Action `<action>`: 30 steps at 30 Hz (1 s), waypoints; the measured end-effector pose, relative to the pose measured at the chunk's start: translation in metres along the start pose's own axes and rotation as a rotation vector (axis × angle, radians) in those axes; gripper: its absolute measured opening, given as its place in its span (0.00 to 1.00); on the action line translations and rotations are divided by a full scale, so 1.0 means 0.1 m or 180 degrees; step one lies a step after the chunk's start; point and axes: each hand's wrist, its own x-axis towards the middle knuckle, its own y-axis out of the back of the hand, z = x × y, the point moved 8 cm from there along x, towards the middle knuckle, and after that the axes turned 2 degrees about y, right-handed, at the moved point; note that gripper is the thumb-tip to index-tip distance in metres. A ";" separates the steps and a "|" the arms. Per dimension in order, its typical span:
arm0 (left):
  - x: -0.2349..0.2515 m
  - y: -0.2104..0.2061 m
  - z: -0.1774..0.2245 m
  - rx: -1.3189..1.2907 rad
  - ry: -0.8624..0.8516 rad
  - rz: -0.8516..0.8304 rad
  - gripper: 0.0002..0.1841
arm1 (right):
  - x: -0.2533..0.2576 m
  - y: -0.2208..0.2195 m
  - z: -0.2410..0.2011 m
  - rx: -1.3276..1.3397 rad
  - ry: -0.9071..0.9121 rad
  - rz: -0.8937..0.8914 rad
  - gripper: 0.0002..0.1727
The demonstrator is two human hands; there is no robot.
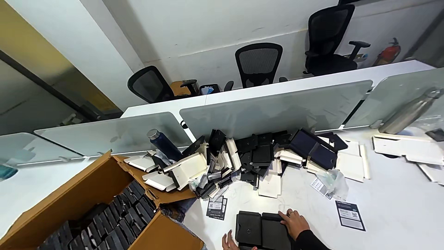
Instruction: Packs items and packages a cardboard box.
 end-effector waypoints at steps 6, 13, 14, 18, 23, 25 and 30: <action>0.13 -0.27 0.45 0.1355 -0.0760 -0.1405 0.50 | 0.07 0.03 -0.07 -0.0198 -0.0138 -0.0426 0.29; 0.19 -0.39 0.55 0.2283 -0.0573 -0.1709 0.54 | 0.04 0.17 -0.27 -0.0361 -0.0049 -0.0849 0.23; 0.18 -0.42 0.58 0.2369 -0.0693 -0.1675 0.54 | 0.03 0.19 -0.29 -0.0331 -0.0061 -0.0886 0.23; 0.18 -0.57 0.65 0.2694 -0.0822 -0.1879 0.55 | 0.07 0.25 -0.27 -0.0186 -0.0265 -0.0898 0.24; 0.16 -0.64 0.78 0.2631 -0.0646 -0.2207 0.64 | 0.23 0.27 -0.07 0.0149 -0.0329 -0.0780 0.23; 0.14 -0.68 0.80 0.2804 -0.0604 -0.2383 0.62 | 0.28 0.27 0.09 0.0379 -0.0282 -0.0673 0.26; 0.15 -0.76 0.81 0.3274 -0.0469 -0.2592 0.61 | 0.11 -0.06 0.68 0.1760 -0.0762 -0.0070 0.44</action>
